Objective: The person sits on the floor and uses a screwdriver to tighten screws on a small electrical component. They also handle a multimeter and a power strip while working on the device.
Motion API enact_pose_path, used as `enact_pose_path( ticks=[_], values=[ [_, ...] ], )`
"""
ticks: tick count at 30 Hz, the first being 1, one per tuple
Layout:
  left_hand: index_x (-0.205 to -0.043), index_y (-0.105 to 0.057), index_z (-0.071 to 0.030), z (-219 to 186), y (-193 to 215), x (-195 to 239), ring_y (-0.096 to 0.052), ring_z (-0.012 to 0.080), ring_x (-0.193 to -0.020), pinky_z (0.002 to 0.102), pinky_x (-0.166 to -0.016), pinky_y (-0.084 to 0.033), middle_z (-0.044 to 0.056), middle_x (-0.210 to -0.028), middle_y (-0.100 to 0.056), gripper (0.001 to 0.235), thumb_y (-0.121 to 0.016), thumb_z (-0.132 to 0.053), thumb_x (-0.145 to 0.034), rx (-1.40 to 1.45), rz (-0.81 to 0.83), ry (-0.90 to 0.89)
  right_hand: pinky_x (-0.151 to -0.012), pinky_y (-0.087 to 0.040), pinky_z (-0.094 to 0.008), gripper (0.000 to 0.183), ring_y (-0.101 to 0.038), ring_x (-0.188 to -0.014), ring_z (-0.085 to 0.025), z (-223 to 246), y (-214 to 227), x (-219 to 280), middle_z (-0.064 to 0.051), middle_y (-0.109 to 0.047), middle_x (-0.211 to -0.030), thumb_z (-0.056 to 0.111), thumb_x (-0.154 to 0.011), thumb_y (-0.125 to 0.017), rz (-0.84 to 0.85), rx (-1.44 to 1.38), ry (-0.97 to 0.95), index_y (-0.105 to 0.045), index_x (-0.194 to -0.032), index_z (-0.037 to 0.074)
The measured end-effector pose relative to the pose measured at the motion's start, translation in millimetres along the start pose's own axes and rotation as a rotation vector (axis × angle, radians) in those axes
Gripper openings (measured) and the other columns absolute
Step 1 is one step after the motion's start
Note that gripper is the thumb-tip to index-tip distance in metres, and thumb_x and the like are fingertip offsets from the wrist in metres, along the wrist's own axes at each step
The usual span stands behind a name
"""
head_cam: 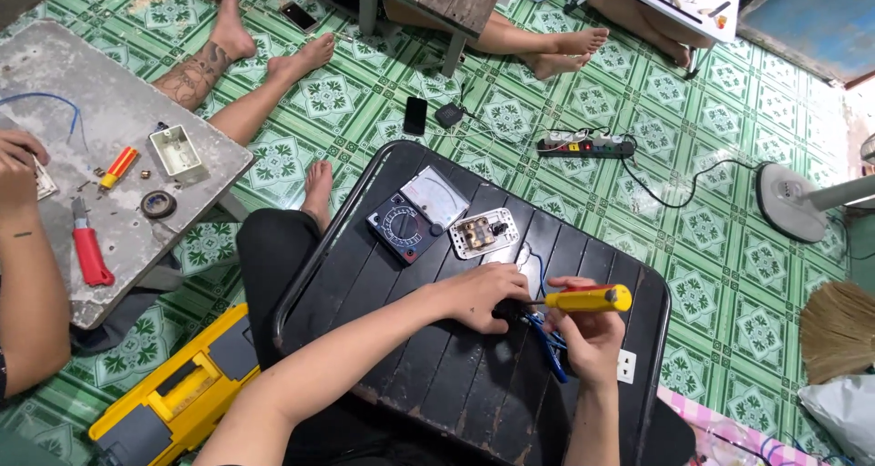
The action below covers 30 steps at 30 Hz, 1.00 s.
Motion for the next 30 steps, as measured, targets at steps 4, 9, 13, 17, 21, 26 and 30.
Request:
enact_pose_path(
  ticks=[4,9,13,17,21,26,30],
  values=[
    [-0.122,-0.067,-0.005,-2.1,2.2,0.6,-0.055,0.0283,-0.105,0.046,-0.088,-0.045,0.007,-0.112,-0.066,0.053,-0.070,-0.030,-0.075,0.019,0.000,0.015,-0.075,-0.068,-0.036,0.036,-0.075,-0.098,-0.031,-3.2,2.9,1.3,-0.019,-0.070,-0.110,-0.002,-0.093,-0.066,-0.037,-0.018,-0.029,-0.057,-0.128,0.000],
    [-0.126,-0.066,-0.005,-3.3,3.9,0.1,-0.055,0.0284,-0.108,0.046,-0.091,-0.045,0.009,-0.118,-0.069,0.057,-0.071,-0.029,-0.074,0.032,0.000,0.029,-0.077,-0.066,-0.039,0.043,-0.072,-0.074,-0.028,-4.1,2.7,0.9,-0.027,-0.068,-0.116,0.000,-0.096,-0.061,0.024,-0.072,-0.010,-0.051,-0.138,-0.003],
    [-0.126,-0.065,-0.006,-4.2,5.4,0.2,-0.055,0.0279,-0.104,0.045,-0.088,-0.045,0.008,-0.116,-0.069,0.057,-0.072,-0.026,-0.073,0.049,-0.002,0.030,-0.072,-0.065,-0.038,0.044,-0.075,-0.075,-0.030,-4.2,2.4,2.7,-0.032,-0.067,-0.121,0.007,-0.102,-0.054,0.020,-0.023,-0.007,-0.045,-0.143,-0.006],
    [-0.124,-0.066,-0.006,-3.0,4.6,-0.8,-0.055,0.0276,-0.102,0.044,-0.085,-0.044,0.009,-0.112,-0.067,0.054,-0.072,-0.027,-0.075,0.032,0.013,0.024,-0.069,-0.066,-0.032,0.037,-0.074,-0.070,-0.027,-3.7,4.0,4.5,-0.028,-0.072,-0.110,-0.002,-0.091,-0.066,-0.077,0.070,-0.023,-0.056,-0.126,-0.011],
    [-0.119,-0.068,-0.005,-2.3,1.2,-0.8,-0.055,0.0284,-0.100,0.044,-0.084,-0.045,0.008,-0.109,-0.068,0.051,-0.071,-0.027,-0.073,0.033,-0.015,-0.018,-0.075,-0.069,-0.029,0.035,-0.074,-0.088,-0.024,0.1,2.2,3.9,-0.019,-0.068,-0.111,0.001,-0.088,-0.073,-0.082,0.155,0.007,-0.061,-0.120,-0.004],
    [-0.120,-0.069,-0.008,2.1,-4.1,-2.0,-0.055,0.0276,-0.100,0.045,-0.085,-0.045,0.008,-0.110,-0.067,0.052,-0.070,-0.030,-0.074,-0.004,0.006,0.000,-0.053,-0.062,-0.024,0.024,-0.067,-0.060,-0.018,1.1,-3.5,0.3,-0.009,-0.056,-0.096,0.001,-0.081,-0.081,-0.191,0.089,0.018,-0.062,-0.096,-0.002],
    [-0.116,-0.070,-0.005,-2.3,-2.1,-2.6,-0.058,0.0302,-0.103,0.046,-0.087,-0.047,0.011,-0.108,-0.069,0.052,-0.071,-0.030,-0.070,-0.029,-0.025,-0.034,-0.063,-0.063,-0.031,0.033,-0.068,-0.066,-0.021,2.9,-5.0,0.6,-0.019,-0.068,-0.108,0.000,-0.089,-0.071,-0.112,0.012,0.036,-0.053,-0.118,0.002]
  ],
)
Point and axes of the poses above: each hand's wrist, its own x-axis away from the middle knuckle, its own y-axis out of the back of the hand, z = x × y, the point moved 4 cm from there along -x, towards the middle knuckle
